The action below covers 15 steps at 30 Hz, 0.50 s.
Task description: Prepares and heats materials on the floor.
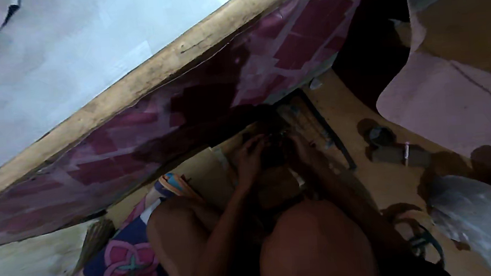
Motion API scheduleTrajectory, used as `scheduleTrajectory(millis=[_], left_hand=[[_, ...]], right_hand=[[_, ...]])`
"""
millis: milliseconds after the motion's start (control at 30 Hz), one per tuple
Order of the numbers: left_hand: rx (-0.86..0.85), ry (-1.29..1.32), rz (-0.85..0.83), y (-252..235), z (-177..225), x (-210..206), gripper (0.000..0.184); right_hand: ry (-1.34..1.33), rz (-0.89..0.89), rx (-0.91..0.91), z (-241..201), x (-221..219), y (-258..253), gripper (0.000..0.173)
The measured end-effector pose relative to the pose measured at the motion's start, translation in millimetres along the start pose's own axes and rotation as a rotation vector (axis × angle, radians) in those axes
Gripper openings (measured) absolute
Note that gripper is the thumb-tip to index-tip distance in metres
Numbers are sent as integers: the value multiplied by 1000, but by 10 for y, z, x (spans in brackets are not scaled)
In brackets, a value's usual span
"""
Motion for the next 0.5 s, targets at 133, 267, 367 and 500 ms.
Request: scheduleTrajectory(millis=[133,267,367,500], left_hand=[[-43,-82,56,-104,3,-4,20],[-67,-88,68,-128,8,-14,19],[-88,-47,62,-137,-32,-22,19],[-134,-26,96,-126,-60,-38,18]], right_hand=[[63,6,-15,-74,-54,-222,46],[4,66,-26,-126,-131,-219,44],[-48,62,-39,-142,-153,-181,44],[-6,32,-22,-132,-165,-158,44]])
Point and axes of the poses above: each hand's wrist, its own y-axis away from the middle knuckle, its own x-axis out of the back of the hand, z = x × y, the point moved 1 cm from there along -y, towards the middle knuckle, and after that the axes turned 2 degrees about -y, right-handed, at the moved point
